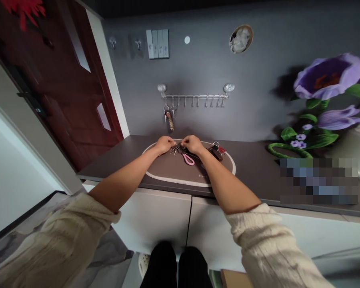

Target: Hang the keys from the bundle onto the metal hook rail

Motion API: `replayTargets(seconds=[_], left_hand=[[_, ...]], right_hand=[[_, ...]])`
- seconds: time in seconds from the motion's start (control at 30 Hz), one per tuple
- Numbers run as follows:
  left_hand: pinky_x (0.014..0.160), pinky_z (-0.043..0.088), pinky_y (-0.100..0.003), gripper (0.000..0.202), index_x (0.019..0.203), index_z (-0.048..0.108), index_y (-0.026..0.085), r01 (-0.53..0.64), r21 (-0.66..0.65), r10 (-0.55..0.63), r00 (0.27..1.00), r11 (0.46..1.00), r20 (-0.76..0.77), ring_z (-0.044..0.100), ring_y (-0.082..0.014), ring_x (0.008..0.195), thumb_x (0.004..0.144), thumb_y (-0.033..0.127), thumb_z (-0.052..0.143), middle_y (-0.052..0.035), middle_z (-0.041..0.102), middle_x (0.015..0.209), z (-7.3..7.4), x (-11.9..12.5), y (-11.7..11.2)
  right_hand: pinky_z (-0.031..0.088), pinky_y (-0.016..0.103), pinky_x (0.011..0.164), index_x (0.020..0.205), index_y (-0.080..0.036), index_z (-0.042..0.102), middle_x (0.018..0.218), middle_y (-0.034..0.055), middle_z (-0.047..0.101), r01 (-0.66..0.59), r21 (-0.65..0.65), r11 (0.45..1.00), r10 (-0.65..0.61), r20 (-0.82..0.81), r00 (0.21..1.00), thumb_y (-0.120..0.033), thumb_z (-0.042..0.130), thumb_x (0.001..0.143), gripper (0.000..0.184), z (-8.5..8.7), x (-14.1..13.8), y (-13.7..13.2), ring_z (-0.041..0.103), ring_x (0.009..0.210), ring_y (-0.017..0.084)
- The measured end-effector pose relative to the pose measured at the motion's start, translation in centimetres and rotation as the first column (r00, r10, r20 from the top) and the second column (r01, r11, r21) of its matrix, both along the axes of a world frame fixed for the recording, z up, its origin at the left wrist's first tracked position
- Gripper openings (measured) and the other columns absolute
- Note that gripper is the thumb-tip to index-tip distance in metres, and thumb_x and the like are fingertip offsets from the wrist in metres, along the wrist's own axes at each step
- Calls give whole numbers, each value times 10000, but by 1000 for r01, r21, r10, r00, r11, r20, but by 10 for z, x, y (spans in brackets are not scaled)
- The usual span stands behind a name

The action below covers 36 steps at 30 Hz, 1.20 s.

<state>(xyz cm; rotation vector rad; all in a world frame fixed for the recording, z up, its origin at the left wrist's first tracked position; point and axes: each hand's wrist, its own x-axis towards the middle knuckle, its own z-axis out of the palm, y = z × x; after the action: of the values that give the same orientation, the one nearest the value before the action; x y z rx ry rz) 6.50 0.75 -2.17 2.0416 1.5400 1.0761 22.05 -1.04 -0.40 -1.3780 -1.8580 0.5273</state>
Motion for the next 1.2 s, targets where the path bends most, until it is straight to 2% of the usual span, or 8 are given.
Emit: replayTargets(seconds=[0.1,0.2,0.3,0.43,0.6,0.83,1.0,1.2], left_hand=[[603,369,-233,177,627,652,124,34,1,-34,997,999,-71,480,-113,543,643,280,570,-41,590,570,-1,0,1],[584,363,-231,177,621,656,121,53,-25,-54,997,998,-58,469,-110,530,636,279,577,-35,579,542,-1,-1,0],[557,359,-234,173,648,658,117,55,-84,-55,998,995,14,460,-104,511,631,271,580,-31,577,545,-1,-1,0],[538,360,-228,144,670,648,106,80,-175,-55,988,981,144,436,-81,479,613,228,596,-20,565,544,0,0,-1],[531,361,-226,103,675,629,100,99,-230,-38,966,968,256,416,-69,465,633,177,575,-11,552,545,7,0,-7],[582,369,-229,80,663,617,114,122,-231,-34,935,965,353,411,-70,499,642,180,578,2,543,537,12,-2,-13],[627,373,-242,112,706,627,109,157,-179,-77,919,971,387,429,-71,522,653,186,565,-11,571,594,12,-2,-10],[620,370,-227,108,714,624,108,183,-155,-94,886,971,454,433,-62,521,667,178,557,-6,566,582,16,-1,-12]], right_hand=[[346,190,558,546,-158,632,506,-20,582,-4,-13,1000,5,21,1000,-155,642,575,30,0,0,1,465,497,72],[357,191,554,564,-155,642,525,-10,593,-50,-41,998,50,-15,999,-178,640,586,33,-3,4,4,472,501,74],[373,191,547,572,-145,641,539,-1,601,-101,-78,992,94,-89,992,-191,641,587,49,-6,8,8,476,498,73],[380,188,538,566,-138,635,522,-4,595,-110,-134,985,87,-170,982,-188,656,565,54,-6,9,8,472,491,70],[376,184,537,575,-132,628,527,-7,594,-124,-154,980,93,-194,977,-178,640,577,48,-5,8,5,469,491,64],[382,181,540,586,-126,620,527,-12,589,-160,-130,978,131,-208,969,-175,629,584,50,-5,8,4,473,492,60],[398,190,549,627,-128,616,546,-13,590,-131,-112,985,101,-238,966,-134,628,579,50,-3,4,1,482,489,60],[404,189,541,672,-125,609,564,-7,593,-188,-124,974,141,-315,939,-140,626,600,76,3,-1,-6,486,492,59]])
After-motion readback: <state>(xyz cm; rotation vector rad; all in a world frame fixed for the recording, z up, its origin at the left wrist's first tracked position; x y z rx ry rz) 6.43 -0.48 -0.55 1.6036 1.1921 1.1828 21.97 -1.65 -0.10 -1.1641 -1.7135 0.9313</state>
